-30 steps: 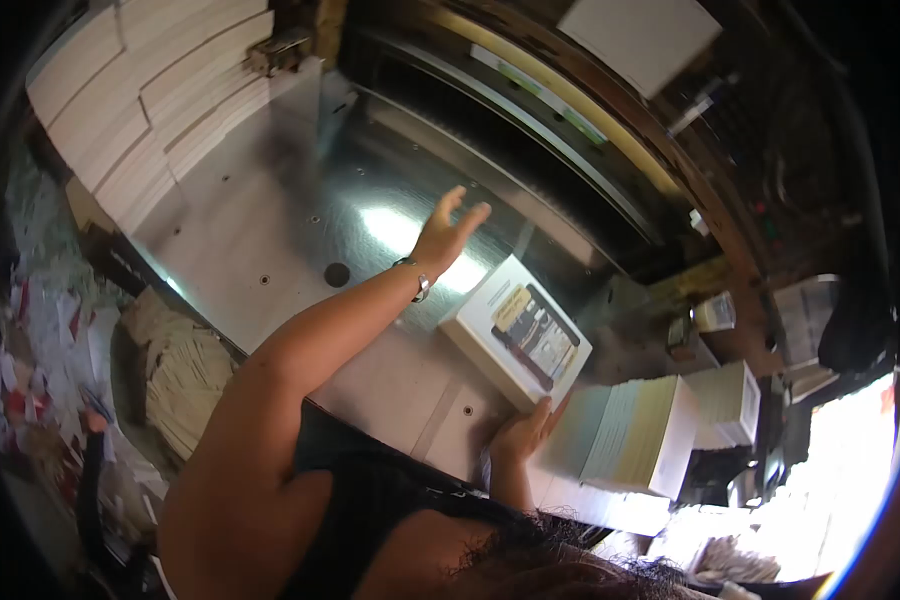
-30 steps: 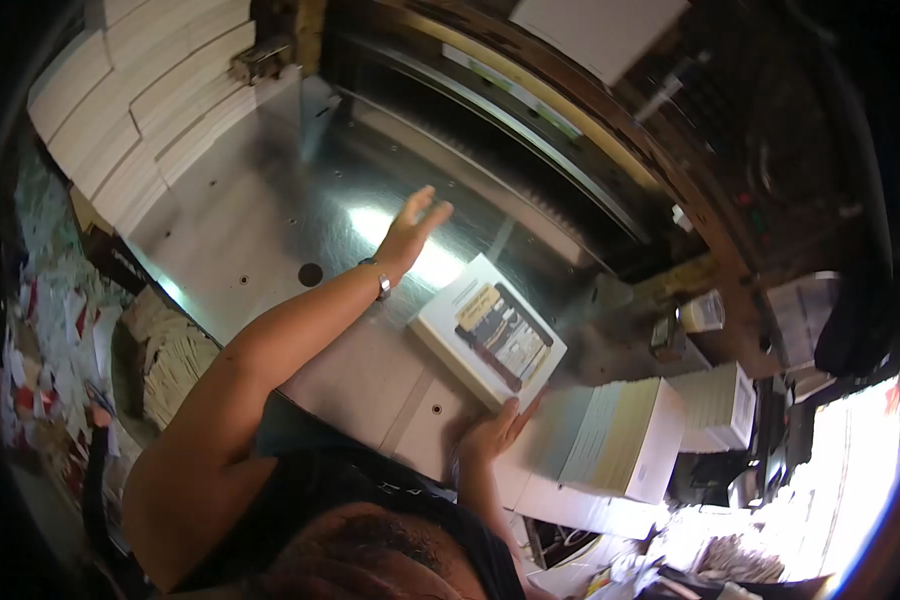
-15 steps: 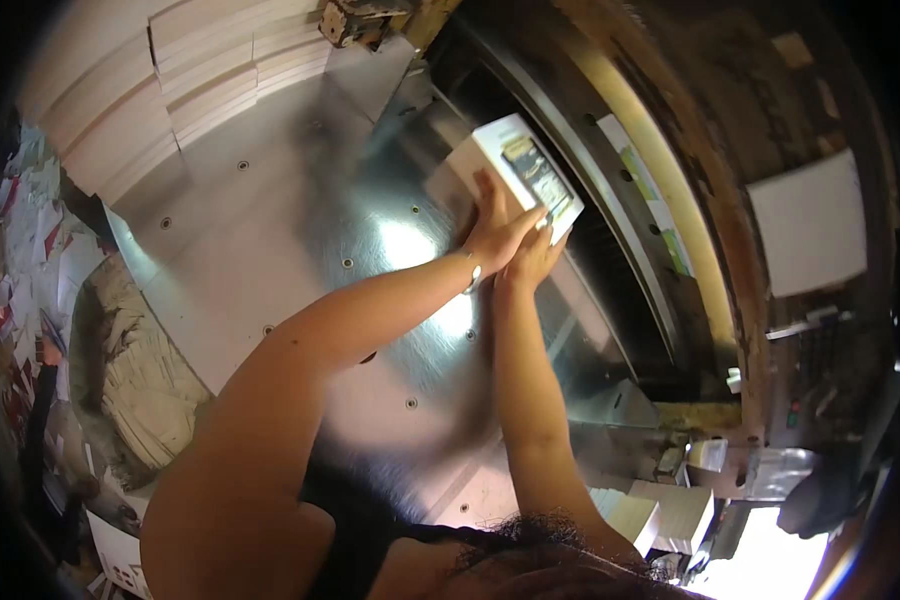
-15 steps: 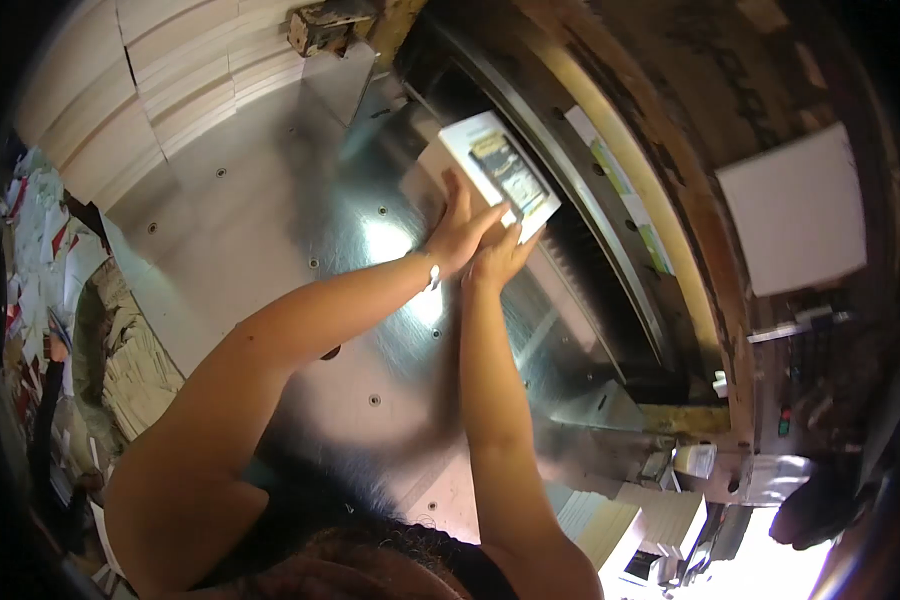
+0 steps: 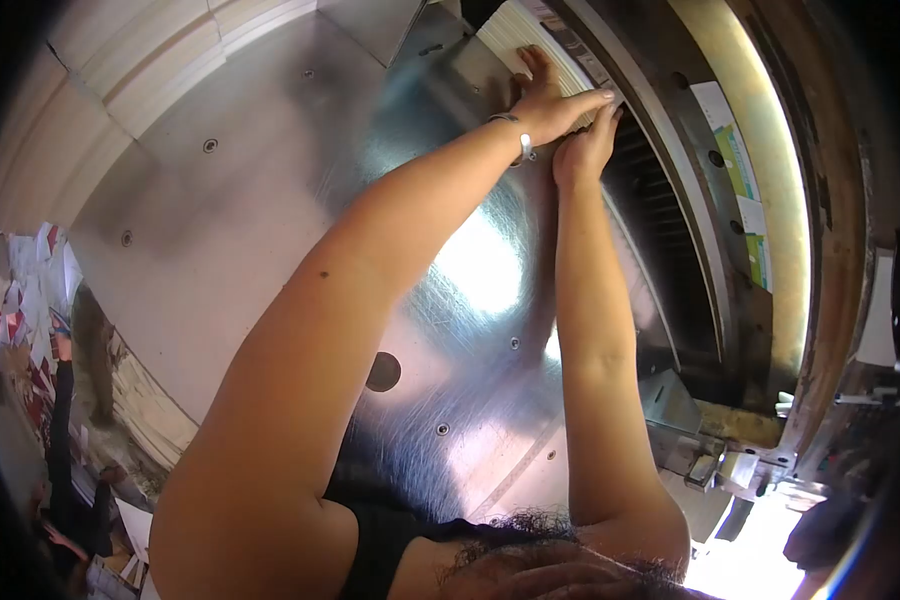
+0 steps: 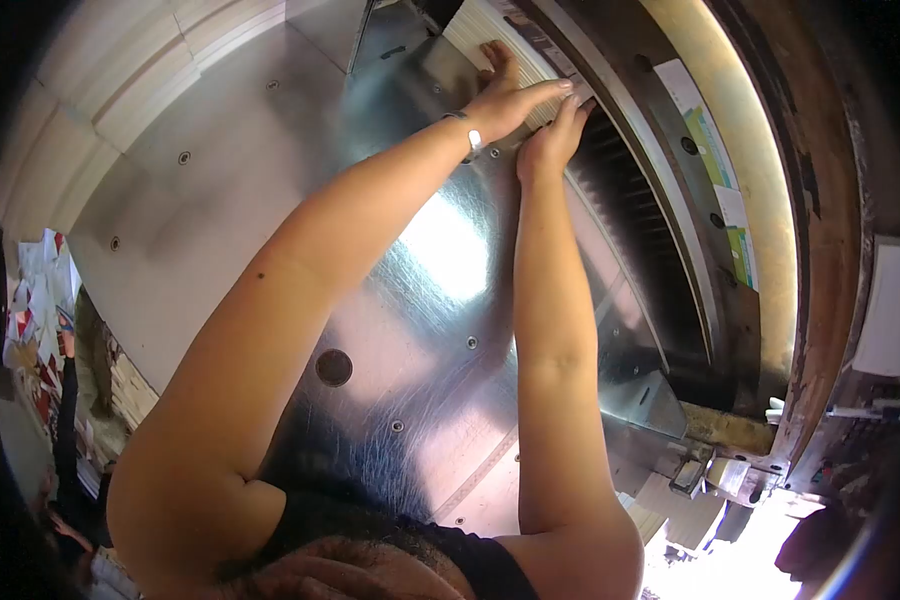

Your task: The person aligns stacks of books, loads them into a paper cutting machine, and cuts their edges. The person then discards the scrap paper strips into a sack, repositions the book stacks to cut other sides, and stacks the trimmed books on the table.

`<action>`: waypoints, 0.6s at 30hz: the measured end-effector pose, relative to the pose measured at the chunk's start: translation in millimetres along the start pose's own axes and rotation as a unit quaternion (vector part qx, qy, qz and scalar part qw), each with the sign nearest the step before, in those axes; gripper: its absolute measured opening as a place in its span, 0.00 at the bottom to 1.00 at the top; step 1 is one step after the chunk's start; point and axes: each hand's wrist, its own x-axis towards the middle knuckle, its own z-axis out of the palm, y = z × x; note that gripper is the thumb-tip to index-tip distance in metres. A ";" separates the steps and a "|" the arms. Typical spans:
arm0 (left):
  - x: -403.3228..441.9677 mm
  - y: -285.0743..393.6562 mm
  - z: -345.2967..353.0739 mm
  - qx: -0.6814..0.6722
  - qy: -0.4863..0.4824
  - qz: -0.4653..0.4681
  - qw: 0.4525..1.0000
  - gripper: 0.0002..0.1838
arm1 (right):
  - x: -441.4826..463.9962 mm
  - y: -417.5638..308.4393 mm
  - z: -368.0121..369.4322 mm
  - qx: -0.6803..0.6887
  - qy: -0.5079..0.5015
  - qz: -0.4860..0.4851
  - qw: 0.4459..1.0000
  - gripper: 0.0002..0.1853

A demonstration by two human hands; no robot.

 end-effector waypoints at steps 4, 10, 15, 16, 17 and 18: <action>9.9 -11.1 -11.7 -0.026 -0.030 0.018 0.999 0.78 | -60.7 -23.3 -23.8 -0.092 -0.117 0.017 0.989 0.46; 11.4 -21.0 -17.8 0.001 -0.044 0.022 0.999 0.71 | -269.4 -156.3 -58.9 -0.585 -0.434 -0.080 0.680 0.58; 11.8 -23.3 -34.2 0.002 -0.088 -0.001 0.996 0.59 | -331.0 -178.5 -56.1 -0.590 -0.435 -0.053 0.678 0.60; 15.6 -35.0 -30.7 -0.061 -0.077 -0.001 0.995 0.51 | -334.6 -180.0 -60.5 -0.589 -0.412 -0.048 0.694 0.60; 22.1 -46.7 -26.2 -0.131 -0.063 -0.008 0.989 0.43 | -339.2 -175.9 -66.1 -0.572 -0.405 -0.058 0.711 0.60; 28.2 -55.4 -22.5 -0.181 -0.054 -0.018 0.982 0.36 | -342.2 -170.7 -71.7 -0.555 -0.398 -0.074 0.727 0.60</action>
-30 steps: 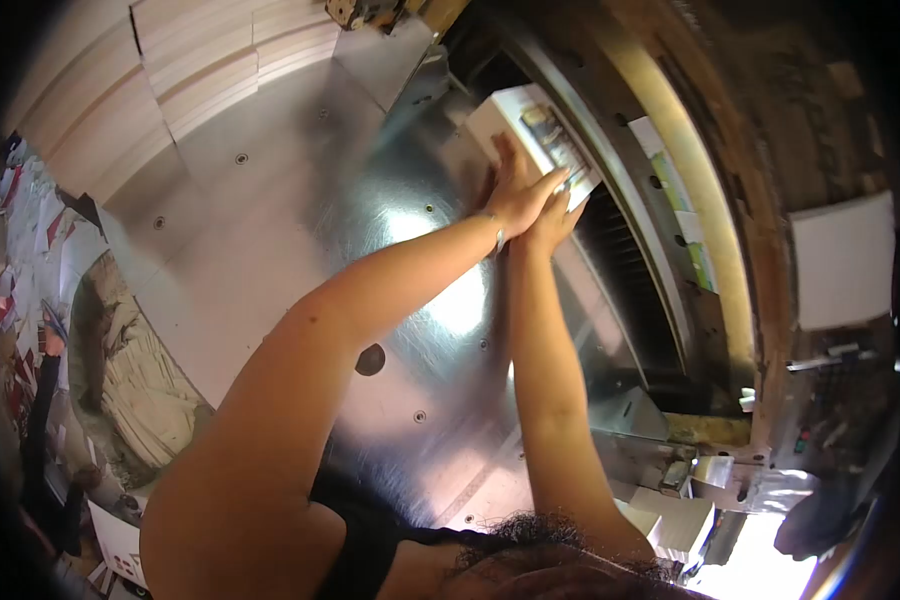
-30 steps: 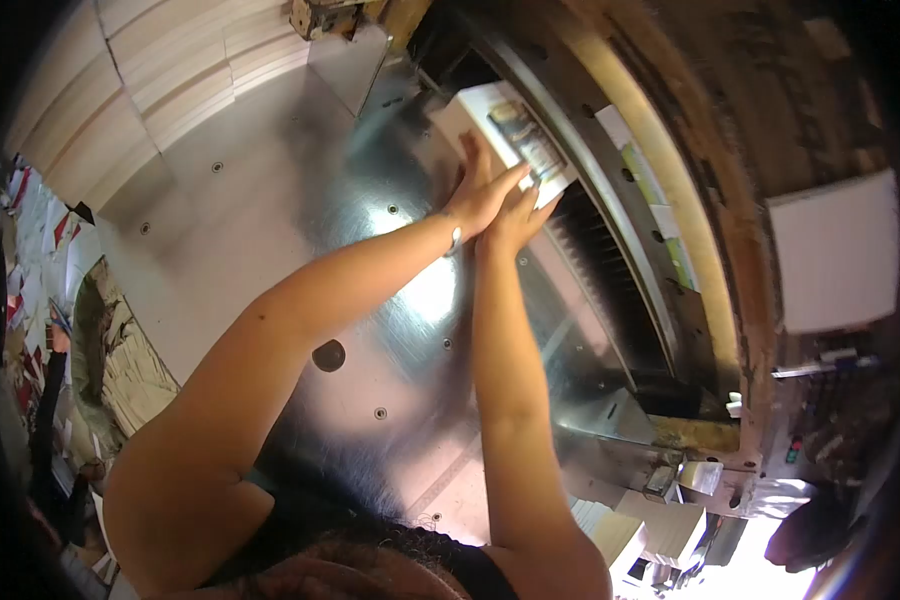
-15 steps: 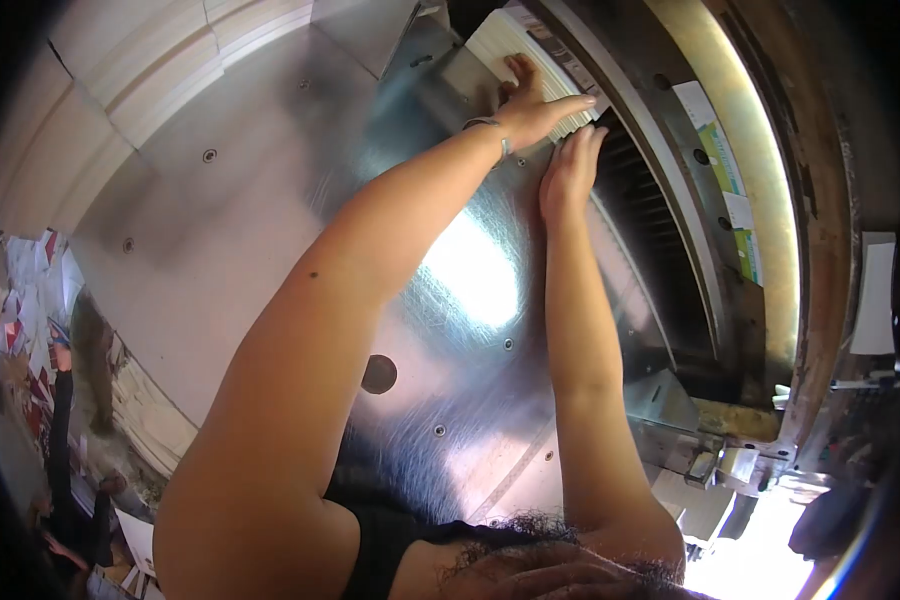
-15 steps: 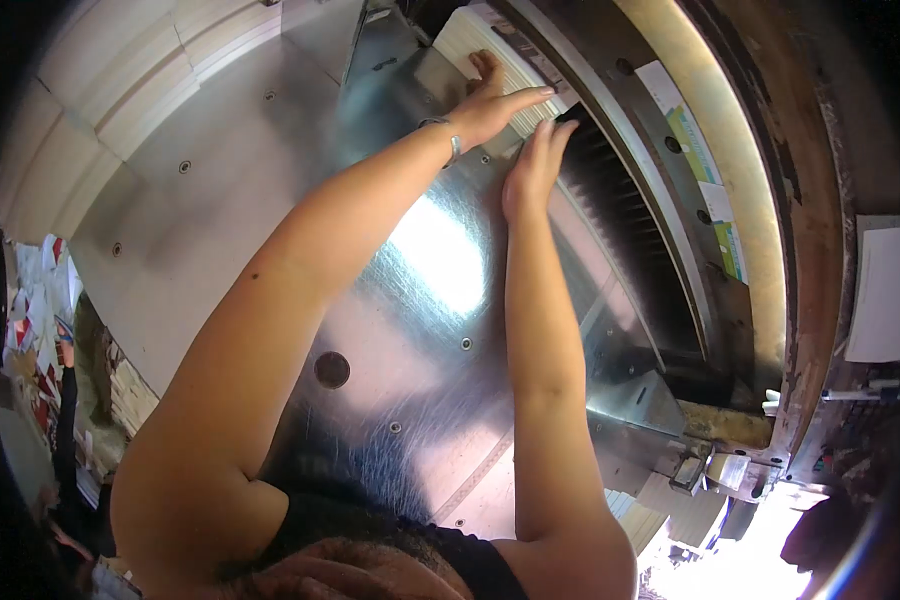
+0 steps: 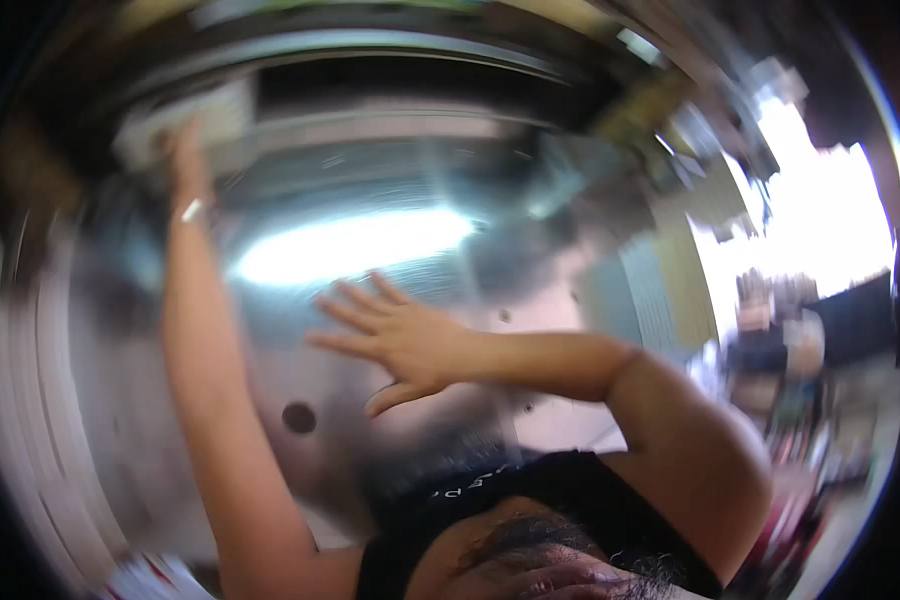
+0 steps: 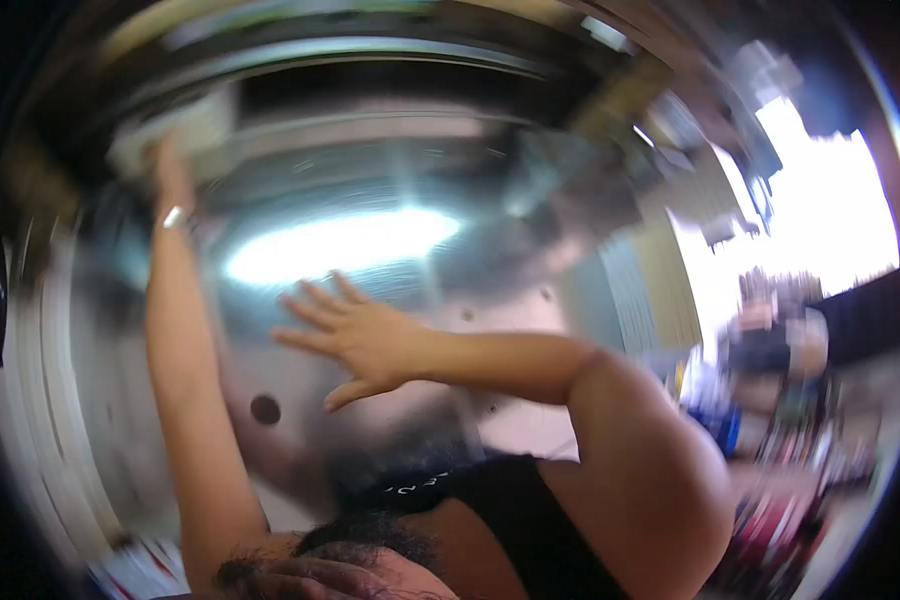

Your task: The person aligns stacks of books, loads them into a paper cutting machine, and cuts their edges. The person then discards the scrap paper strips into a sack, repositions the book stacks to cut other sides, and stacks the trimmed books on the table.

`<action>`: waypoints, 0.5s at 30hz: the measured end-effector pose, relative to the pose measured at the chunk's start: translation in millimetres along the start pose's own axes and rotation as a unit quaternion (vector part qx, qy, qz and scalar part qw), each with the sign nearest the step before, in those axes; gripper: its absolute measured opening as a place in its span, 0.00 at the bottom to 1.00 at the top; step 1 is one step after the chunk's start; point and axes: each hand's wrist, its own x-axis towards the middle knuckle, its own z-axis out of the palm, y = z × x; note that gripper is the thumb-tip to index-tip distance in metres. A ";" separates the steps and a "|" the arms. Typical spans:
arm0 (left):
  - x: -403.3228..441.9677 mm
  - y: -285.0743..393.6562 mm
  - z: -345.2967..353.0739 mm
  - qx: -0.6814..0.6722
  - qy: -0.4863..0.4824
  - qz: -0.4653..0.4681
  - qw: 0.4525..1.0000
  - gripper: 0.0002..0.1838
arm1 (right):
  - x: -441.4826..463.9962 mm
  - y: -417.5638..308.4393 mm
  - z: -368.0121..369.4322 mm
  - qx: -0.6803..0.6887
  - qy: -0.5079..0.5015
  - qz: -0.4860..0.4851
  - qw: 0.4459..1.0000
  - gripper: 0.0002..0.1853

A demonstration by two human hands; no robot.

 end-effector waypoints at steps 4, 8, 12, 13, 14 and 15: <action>4.4 12.9 -13.9 -0.016 -0.013 -0.056 0.998 0.32 | 7.8 9.1 0.5 0.022 0.053 -0.005 0.998 0.59; -13.7 42.1 13.8 -0.021 0.043 0.038 0.998 0.50 | 9.5 11.0 3.6 0.028 0.095 -0.021 0.995 0.58; -21.6 31.1 17.8 0.446 0.009 0.149 0.883 0.57 | 4.6 13.8 4.1 0.033 0.110 -0.008 0.993 0.55; -33.1 26.2 21.4 0.539 -0.039 0.169 0.825 0.58 | 7.5 18.9 6.0 0.038 0.119 -0.005 0.992 0.54; -49.3 23.4 24.2 0.609 -0.087 0.180 0.767 0.59 | 10.2 21.8 10.3 0.047 0.127 -0.005 0.991 0.53; -67.5 22.8 27.3 0.662 -0.125 0.175 0.718 0.60 | 13.3 20.2 10.6 0.058 0.136 -0.007 0.989 0.52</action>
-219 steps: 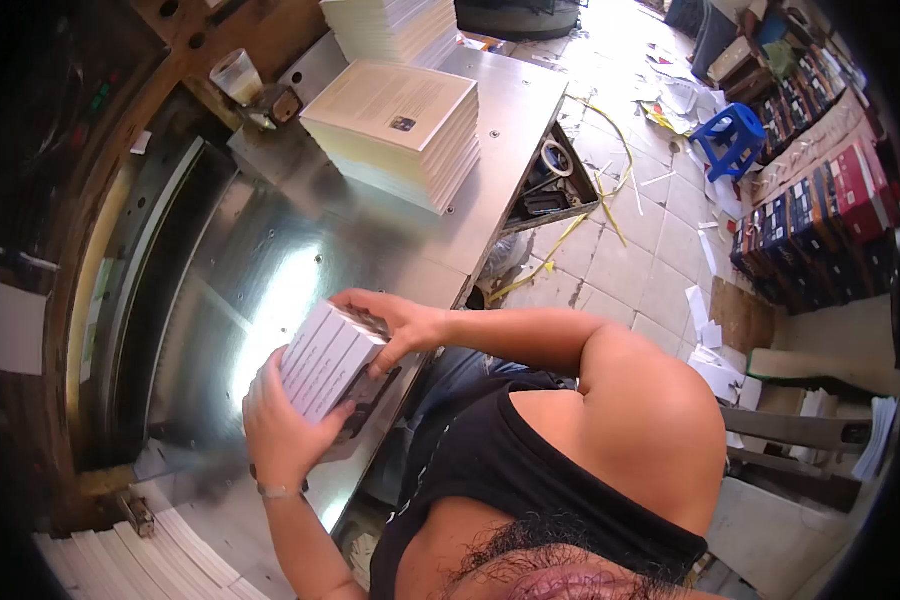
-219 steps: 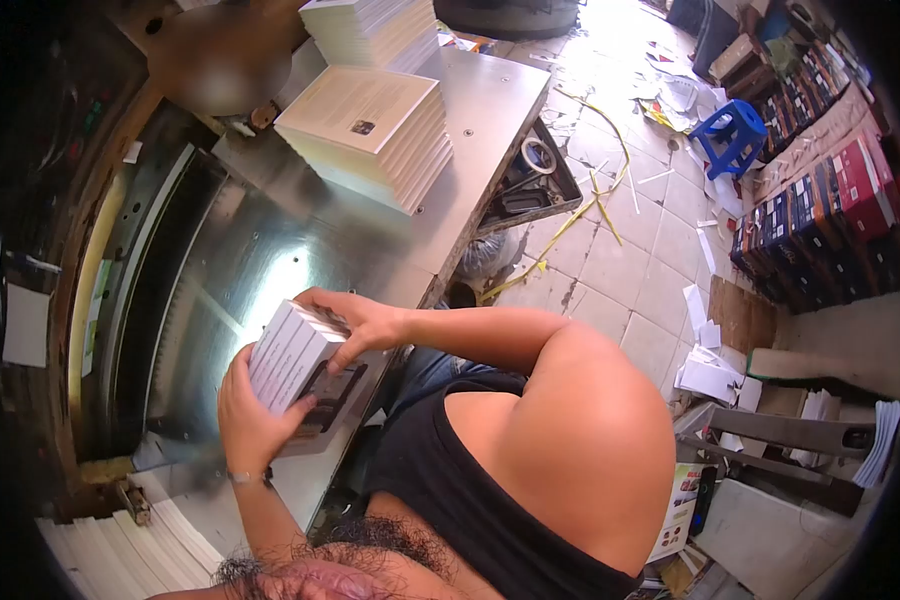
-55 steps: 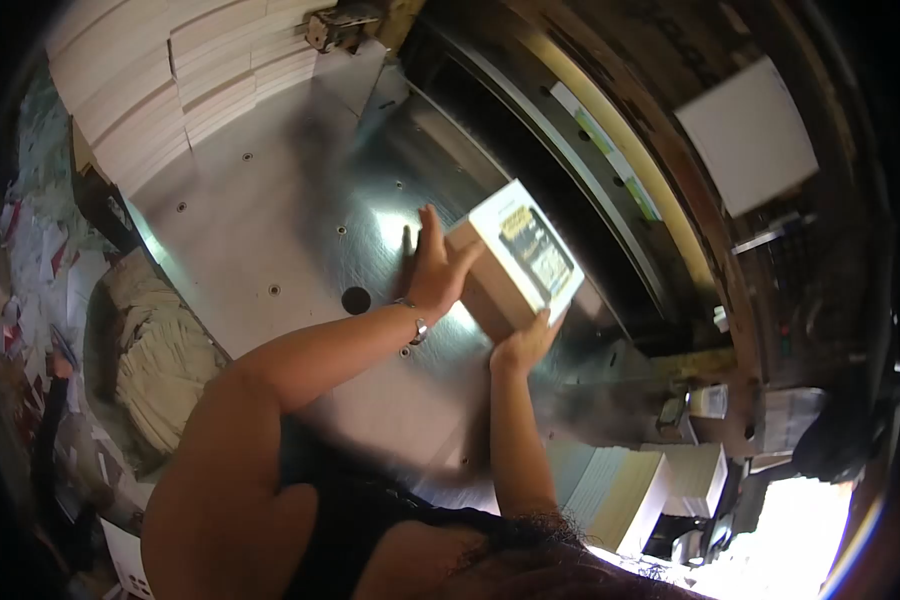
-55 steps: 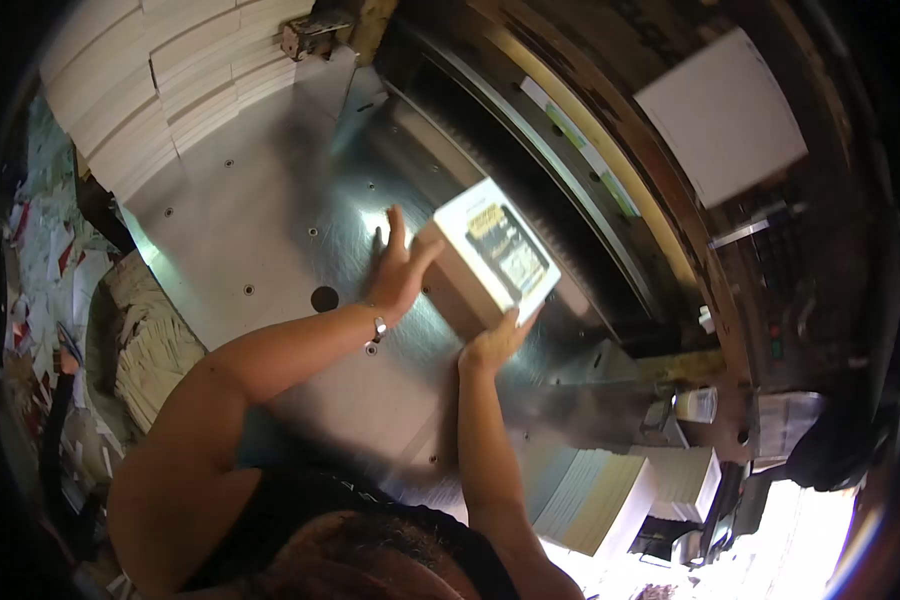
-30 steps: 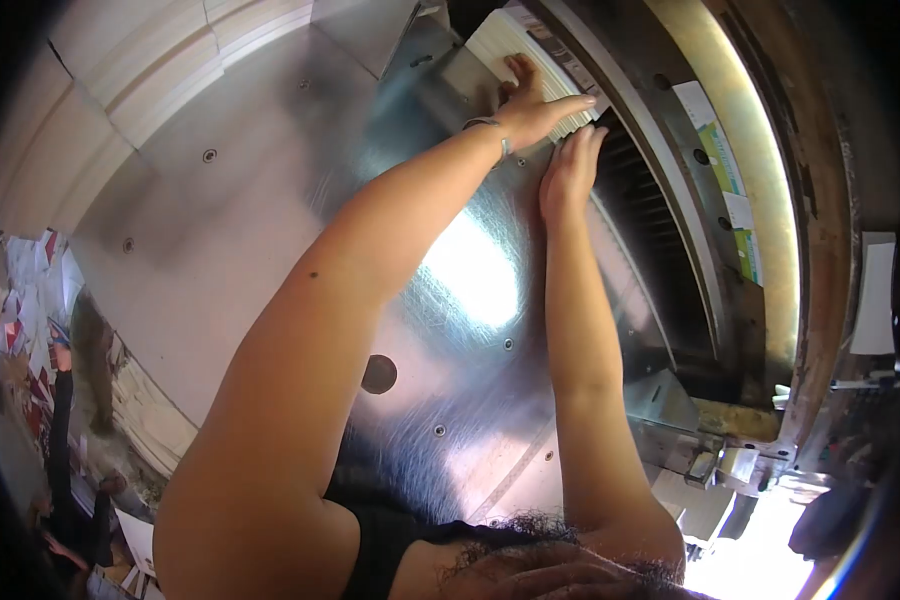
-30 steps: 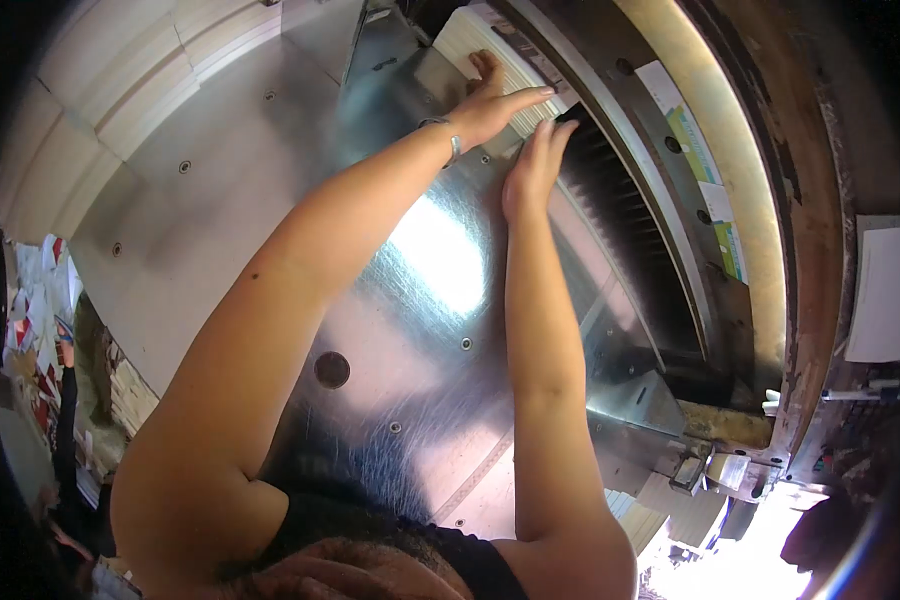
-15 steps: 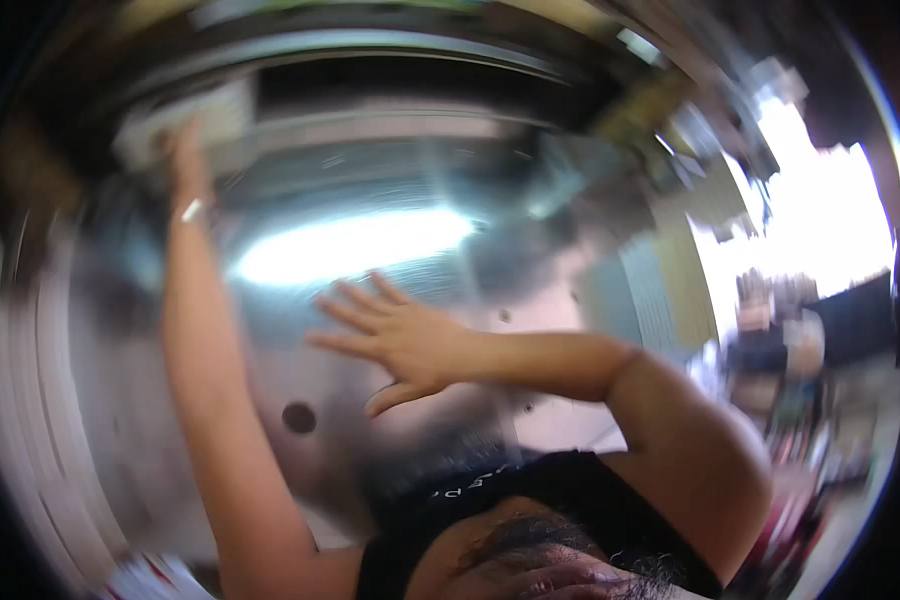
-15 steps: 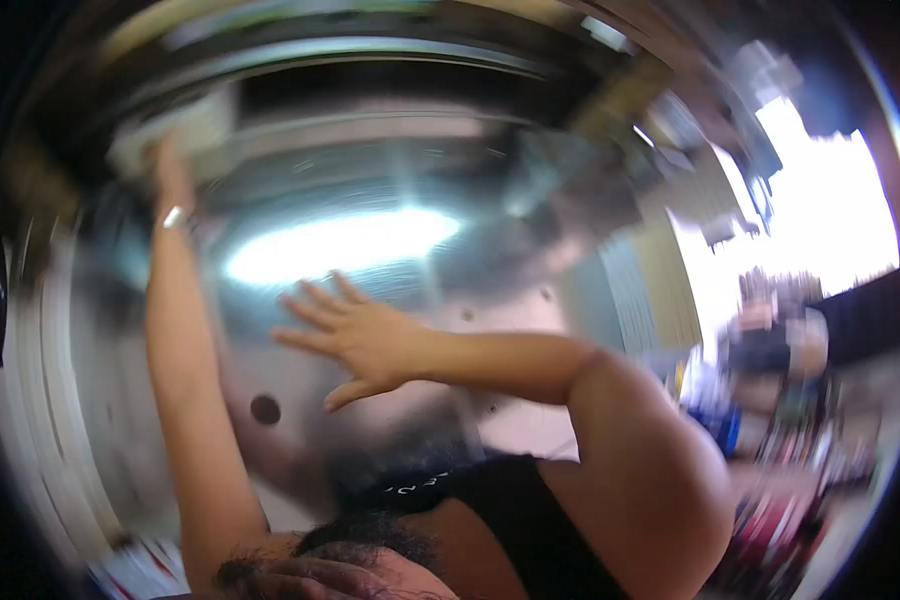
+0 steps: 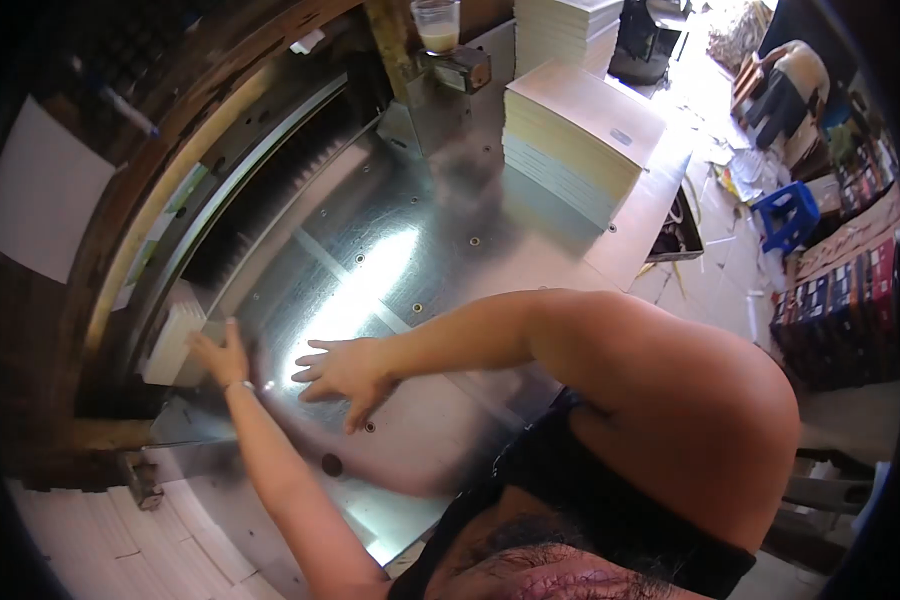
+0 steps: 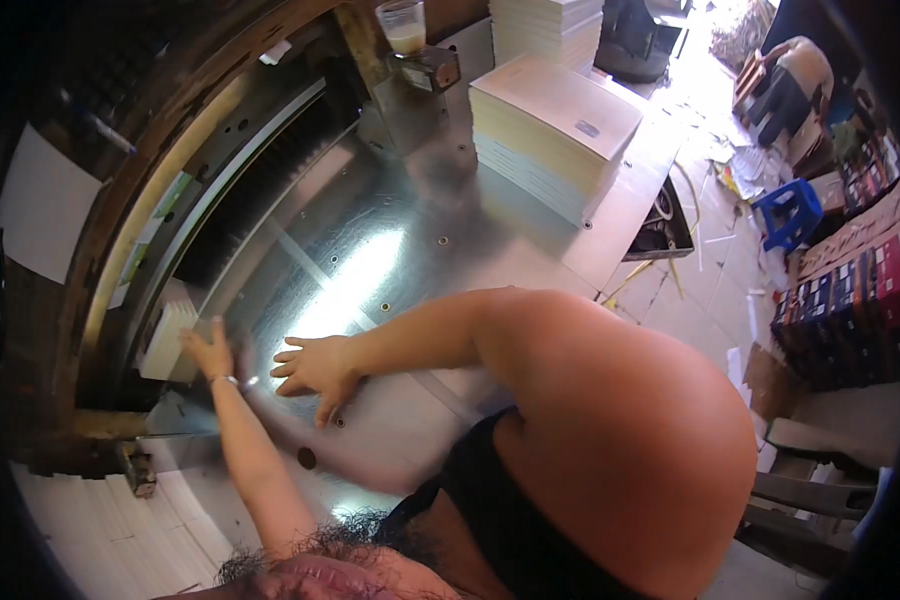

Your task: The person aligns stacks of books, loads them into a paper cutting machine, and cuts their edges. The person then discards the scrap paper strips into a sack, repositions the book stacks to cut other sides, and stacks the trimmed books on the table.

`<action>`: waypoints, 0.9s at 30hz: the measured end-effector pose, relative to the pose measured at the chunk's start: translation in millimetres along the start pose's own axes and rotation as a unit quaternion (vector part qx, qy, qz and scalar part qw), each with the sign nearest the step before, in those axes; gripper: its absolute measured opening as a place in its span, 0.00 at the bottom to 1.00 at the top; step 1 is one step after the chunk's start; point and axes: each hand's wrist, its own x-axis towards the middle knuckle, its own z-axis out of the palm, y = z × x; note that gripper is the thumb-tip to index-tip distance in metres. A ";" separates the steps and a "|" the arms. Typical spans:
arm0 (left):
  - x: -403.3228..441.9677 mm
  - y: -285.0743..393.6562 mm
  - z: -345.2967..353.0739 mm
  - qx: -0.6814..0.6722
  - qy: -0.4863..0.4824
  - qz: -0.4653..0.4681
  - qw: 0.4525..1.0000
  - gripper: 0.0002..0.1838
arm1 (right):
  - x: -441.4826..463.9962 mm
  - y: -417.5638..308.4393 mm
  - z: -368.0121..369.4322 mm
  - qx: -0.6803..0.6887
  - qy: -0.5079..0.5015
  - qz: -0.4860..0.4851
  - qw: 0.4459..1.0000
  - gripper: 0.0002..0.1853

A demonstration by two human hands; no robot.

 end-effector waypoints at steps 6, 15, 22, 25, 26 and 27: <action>-107.9 68.7 -39.9 0.145 -0.176 0.003 0.974 0.57 | -7.4 5.9 -0.9 0.151 0.046 0.034 0.987 0.50; -254.0 124.6 -89.0 0.171 -0.180 -0.073 0.966 0.55 | -264.1 -57.7 -28.5 0.173 0.119 0.103 0.972 0.45; -305.3 291.2 -54.1 -0.061 -0.221 0.116 0.966 0.59 | -424.9 -55.1 -77.9 -0.062 0.640 0.314 0.698 0.38; -311.4 392.7 -25.8 -0.157 -0.323 0.242 0.901 0.64 | -455.3 -30.6 -117.5 -0.129 0.676 0.352 0.634 0.54; -316.1 425.5 -17.0 -0.189 -0.329 0.287 0.880 0.64 | -464.0 -19.8 -122.8 -0.116 0.670 0.363 0.637 0.58; -321.4 454.5 -10.1 -0.220 -0.332 0.333 0.855 0.65 | -469.8 -14.0 -126.1 -0.102 0.664 0.373 0.640 0.62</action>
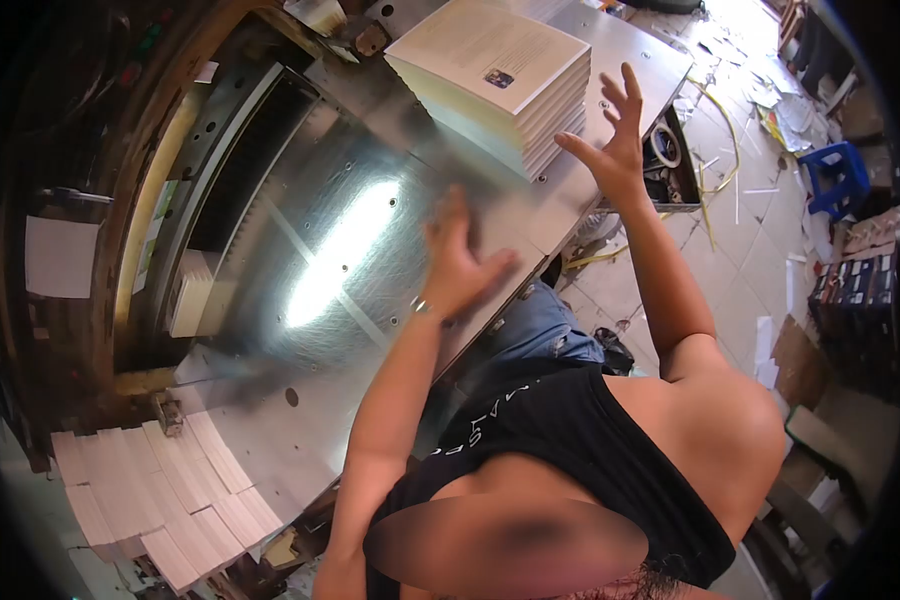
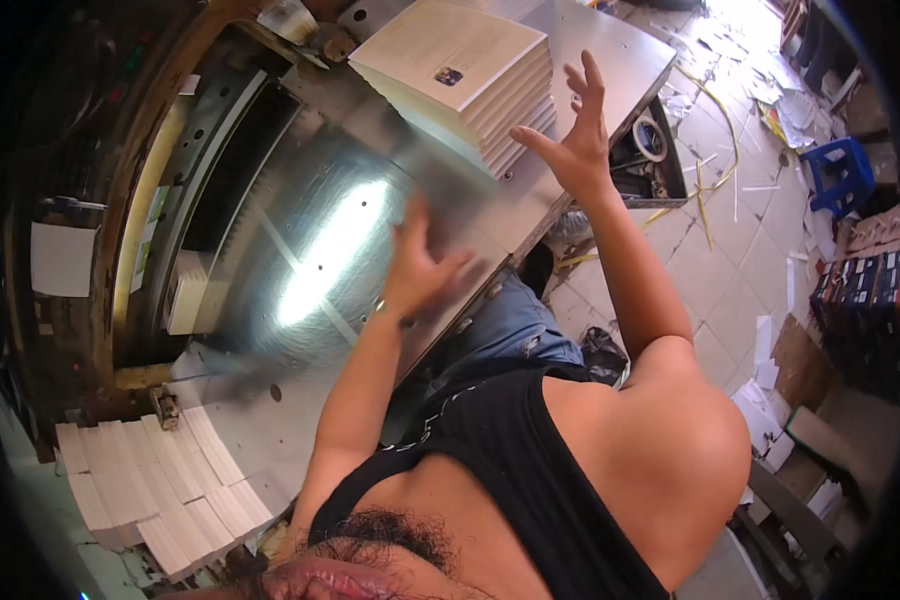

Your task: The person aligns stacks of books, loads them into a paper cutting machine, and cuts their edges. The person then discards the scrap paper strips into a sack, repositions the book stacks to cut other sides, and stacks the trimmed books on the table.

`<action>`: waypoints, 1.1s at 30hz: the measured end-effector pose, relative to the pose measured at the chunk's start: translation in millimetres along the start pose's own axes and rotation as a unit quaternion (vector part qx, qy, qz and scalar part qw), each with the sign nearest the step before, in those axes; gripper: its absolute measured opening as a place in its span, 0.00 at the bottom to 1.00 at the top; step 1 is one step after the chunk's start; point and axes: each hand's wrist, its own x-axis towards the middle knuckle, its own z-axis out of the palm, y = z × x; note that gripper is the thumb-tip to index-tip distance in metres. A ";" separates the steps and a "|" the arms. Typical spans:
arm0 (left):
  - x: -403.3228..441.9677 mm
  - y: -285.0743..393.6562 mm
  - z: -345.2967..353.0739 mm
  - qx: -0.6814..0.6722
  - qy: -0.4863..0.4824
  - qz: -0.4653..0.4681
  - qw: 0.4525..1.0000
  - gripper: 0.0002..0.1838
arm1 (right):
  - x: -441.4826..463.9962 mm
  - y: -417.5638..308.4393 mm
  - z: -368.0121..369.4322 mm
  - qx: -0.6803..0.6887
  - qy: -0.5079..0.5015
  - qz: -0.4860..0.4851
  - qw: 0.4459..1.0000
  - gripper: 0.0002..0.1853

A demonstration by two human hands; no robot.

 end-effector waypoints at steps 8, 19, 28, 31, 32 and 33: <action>49.7 57.7 34.8 -0.207 -0.036 0.044 0.977 0.70 | 10.9 5.2 -6.4 0.094 -0.088 0.080 0.988 0.64; 49.9 51.3 35.6 -0.188 -0.052 0.067 0.979 0.70 | -7.6 -21.0 -2.8 0.157 -0.049 0.076 0.983 0.51; 51.7 39.7 36.2 -0.147 -0.039 0.115 0.982 0.67 | -11.6 -74.8 14.4 -0.160 -0.043 -0.191 0.967 0.52; 46.6 35.0 37.7 -0.118 -0.036 0.127 0.984 0.63 | 2.6 -83.6 34.0 -0.233 -0.128 -0.278 0.923 0.49; 41.8 33.4 35.5 -0.082 -0.038 0.142 0.986 0.62 | 7.0 -79.4 43.0 -0.245 -0.138 -0.305 0.910 0.49; 36.0 32.0 32.3 -0.045 -0.041 0.157 0.986 0.61 | 10.0 -75.0 51.6 -0.258 -0.145 -0.331 0.896 0.48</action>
